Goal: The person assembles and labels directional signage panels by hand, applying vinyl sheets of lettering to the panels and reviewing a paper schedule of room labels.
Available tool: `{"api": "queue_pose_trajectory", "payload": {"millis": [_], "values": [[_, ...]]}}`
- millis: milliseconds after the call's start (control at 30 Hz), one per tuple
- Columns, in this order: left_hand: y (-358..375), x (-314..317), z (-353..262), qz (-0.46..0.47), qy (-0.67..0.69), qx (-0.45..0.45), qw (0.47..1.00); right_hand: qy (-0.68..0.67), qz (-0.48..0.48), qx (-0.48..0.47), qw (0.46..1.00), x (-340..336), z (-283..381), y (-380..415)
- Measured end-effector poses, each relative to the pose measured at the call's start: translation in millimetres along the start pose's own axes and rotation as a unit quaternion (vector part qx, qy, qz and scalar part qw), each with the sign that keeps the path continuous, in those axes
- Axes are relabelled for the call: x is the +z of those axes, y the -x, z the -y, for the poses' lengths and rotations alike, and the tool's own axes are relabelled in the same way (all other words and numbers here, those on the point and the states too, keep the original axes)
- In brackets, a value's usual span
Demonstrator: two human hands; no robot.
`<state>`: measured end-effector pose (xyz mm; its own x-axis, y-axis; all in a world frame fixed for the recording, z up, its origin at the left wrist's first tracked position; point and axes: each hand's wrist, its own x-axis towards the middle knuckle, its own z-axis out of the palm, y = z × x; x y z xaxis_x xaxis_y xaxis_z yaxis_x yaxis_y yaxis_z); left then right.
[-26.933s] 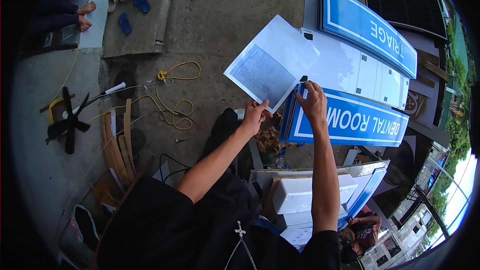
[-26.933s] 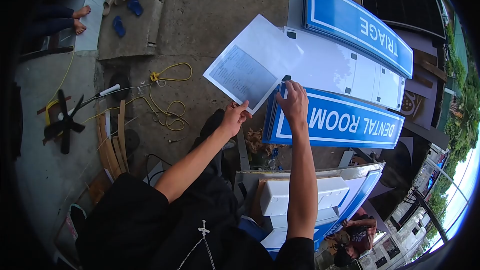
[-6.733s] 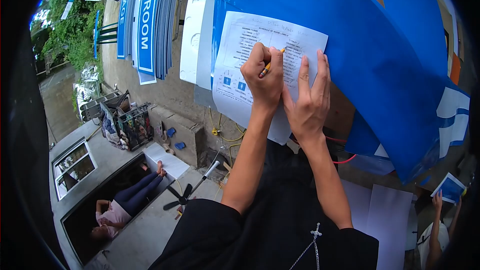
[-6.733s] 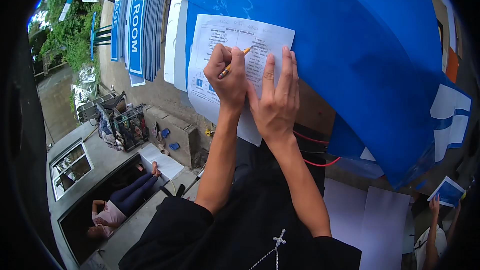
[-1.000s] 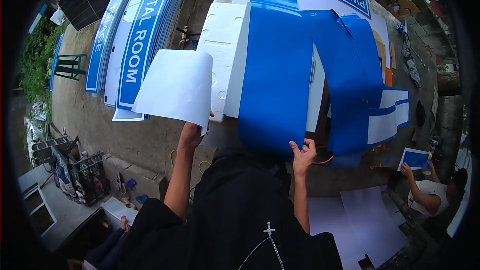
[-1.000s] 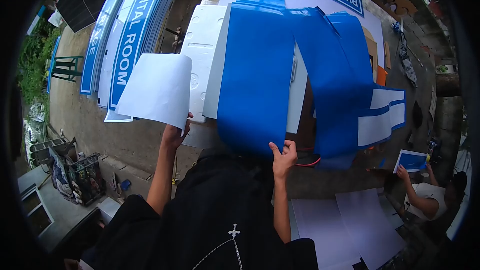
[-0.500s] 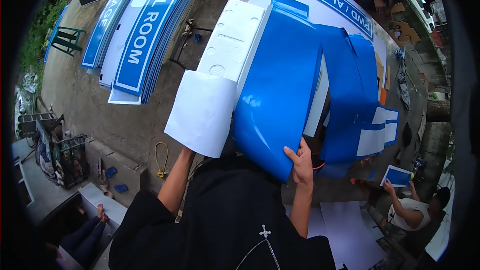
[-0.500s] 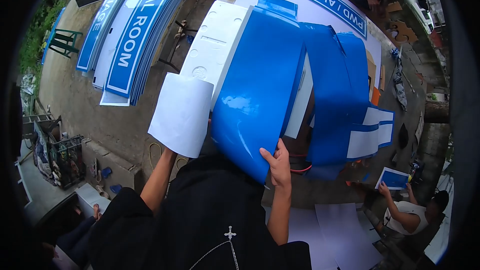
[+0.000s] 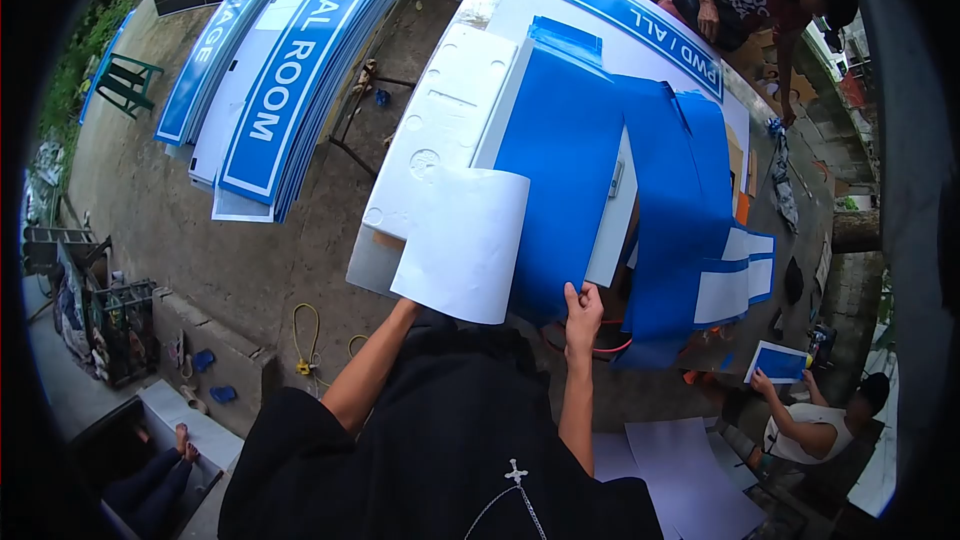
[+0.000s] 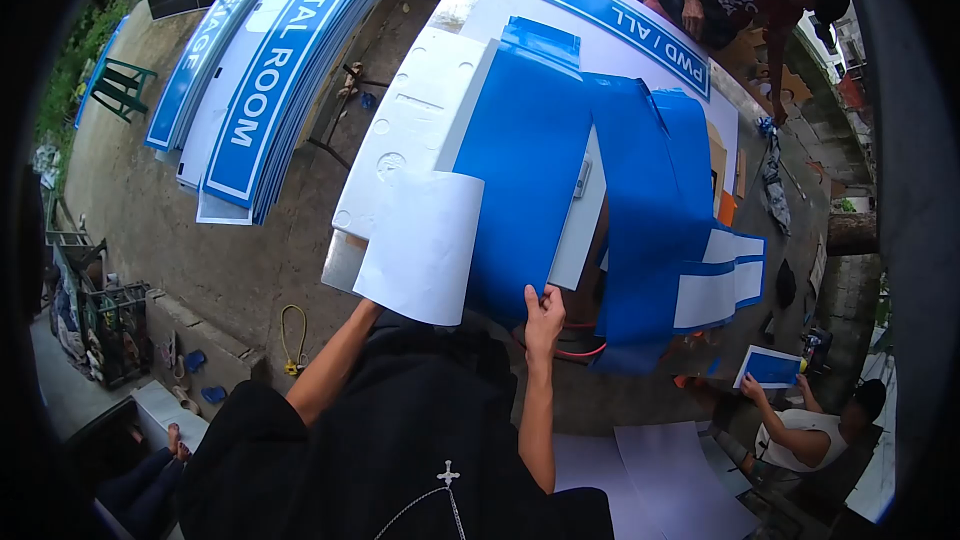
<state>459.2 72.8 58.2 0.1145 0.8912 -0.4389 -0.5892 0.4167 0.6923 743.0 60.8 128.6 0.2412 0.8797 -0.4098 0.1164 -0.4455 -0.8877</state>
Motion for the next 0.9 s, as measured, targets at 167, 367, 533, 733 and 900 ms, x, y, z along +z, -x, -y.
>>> {"api": "queue_pose_trajectory", "payload": {"millis": [167,367,533,733,900], "values": [[-1.9,-27.7,-14.4,-0.020,-0.046,0.019,0.999,-0.165,0.069,0.018,0.984,16.7,36.2,1.9],[11.7,-92.8,-53.1,-0.075,-0.113,0.051,0.989,-0.248,0.111,-0.020,0.962,65.3,75.9,-67.5],[25.0,-146.6,-76.8,-0.130,-0.161,0.071,0.976,-0.100,0.080,-0.095,0.987,128.3,117.6,-185.3],[24.7,-181.9,-86.8,-0.164,-0.204,0.070,0.963,0.194,0.073,-0.209,0.956,203.4,161.2,-240.2],[26.5,-199.6,-86.0,-0.179,-0.236,0.055,0.954,0.353,-0.005,-0.315,0.881,232.7,157.6,-225.2]]}}
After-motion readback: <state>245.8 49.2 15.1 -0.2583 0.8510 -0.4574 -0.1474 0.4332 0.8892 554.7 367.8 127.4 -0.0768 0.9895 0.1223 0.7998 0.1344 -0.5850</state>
